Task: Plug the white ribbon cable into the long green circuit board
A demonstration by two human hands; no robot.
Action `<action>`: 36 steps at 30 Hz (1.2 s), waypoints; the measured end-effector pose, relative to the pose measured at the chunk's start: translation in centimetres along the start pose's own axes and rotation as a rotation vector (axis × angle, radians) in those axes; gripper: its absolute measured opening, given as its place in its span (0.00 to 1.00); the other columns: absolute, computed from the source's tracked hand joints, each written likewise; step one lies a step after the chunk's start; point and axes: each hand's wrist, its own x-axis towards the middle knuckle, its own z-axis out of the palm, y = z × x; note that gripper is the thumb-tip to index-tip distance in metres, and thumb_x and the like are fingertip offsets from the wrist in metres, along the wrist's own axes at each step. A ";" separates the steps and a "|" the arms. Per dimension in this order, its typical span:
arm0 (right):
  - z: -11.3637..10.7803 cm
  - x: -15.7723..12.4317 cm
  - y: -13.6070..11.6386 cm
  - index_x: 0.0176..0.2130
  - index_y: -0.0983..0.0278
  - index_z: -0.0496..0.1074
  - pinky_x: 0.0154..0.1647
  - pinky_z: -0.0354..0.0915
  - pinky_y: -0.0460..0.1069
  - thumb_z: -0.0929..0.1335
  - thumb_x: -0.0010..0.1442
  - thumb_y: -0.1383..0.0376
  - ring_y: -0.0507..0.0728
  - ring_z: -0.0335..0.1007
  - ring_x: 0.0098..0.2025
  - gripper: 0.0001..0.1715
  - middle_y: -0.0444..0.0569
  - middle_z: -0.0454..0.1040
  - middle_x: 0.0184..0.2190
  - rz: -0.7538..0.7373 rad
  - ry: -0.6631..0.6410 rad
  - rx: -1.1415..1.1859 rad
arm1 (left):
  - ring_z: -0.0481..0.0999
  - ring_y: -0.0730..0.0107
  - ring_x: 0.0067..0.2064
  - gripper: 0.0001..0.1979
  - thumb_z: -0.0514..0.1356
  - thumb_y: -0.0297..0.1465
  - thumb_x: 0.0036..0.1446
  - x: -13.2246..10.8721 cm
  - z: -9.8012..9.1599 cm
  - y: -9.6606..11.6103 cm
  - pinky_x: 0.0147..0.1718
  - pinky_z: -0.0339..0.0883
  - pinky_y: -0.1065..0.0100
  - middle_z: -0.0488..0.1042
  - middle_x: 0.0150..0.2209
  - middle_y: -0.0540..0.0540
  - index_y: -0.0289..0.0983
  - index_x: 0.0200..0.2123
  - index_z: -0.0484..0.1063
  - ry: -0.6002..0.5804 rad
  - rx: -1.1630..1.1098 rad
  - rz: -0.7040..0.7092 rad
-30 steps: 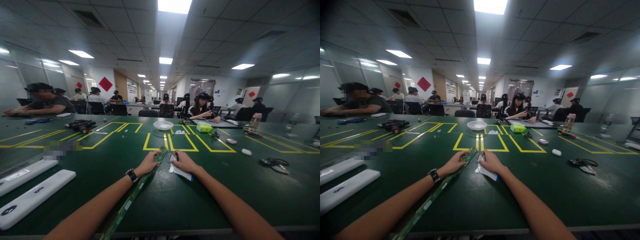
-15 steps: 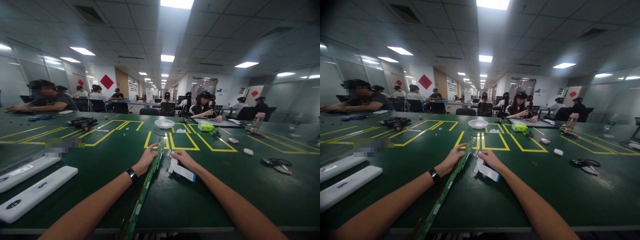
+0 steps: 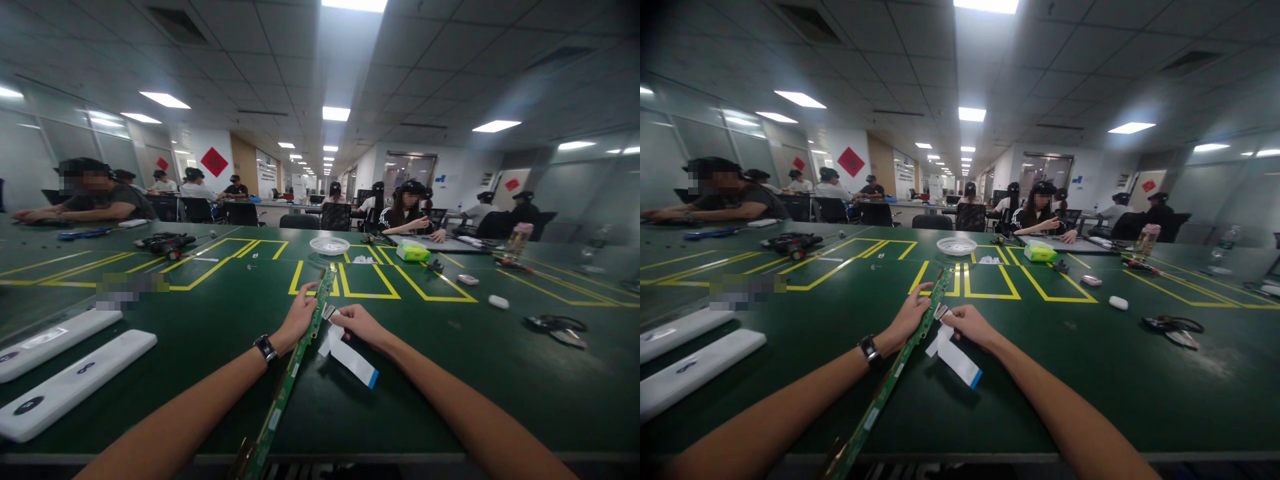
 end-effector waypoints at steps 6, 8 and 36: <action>0.2 -0.3 -0.6 0.24 0.67 0.68 0.19 0.48 0.42 0.68 0.55 0.53 0.46 0.55 0.17 0.20 0.39 0.64 0.15 -0.002 0.012 0.021 | 0.72 0.74 0.27 0.21 0.53 0.31 0.57 0.1 0.0 -0.1 0.26 0.66 0.74 0.70 0.28 0.52 0.39 0.55 0.58 -0.011 -0.006 -0.011; 0.3 -0.3 -0.7 0.24 0.67 0.68 0.19 0.48 0.42 0.68 0.55 0.53 0.46 0.55 0.17 0.20 0.39 0.64 0.15 -0.003 0.020 0.028 | 0.72 0.74 0.27 0.21 0.53 0.31 0.57 0.1 0.0 -0.1 0.26 0.66 0.74 0.69 0.28 0.52 0.39 0.55 0.58 -0.010 0.005 -0.013; -0.5 -0.3 0.1 0.24 0.67 0.68 0.23 0.50 0.44 0.67 0.55 0.48 0.47 0.54 0.21 0.25 0.40 0.63 0.18 -0.057 -0.015 -0.124 | 0.69 0.72 0.24 0.22 0.51 0.39 0.60 -1.0 0.1 1.4 0.27 0.65 0.70 0.73 0.27 0.50 0.35 0.55 0.64 -0.280 0.198 -0.014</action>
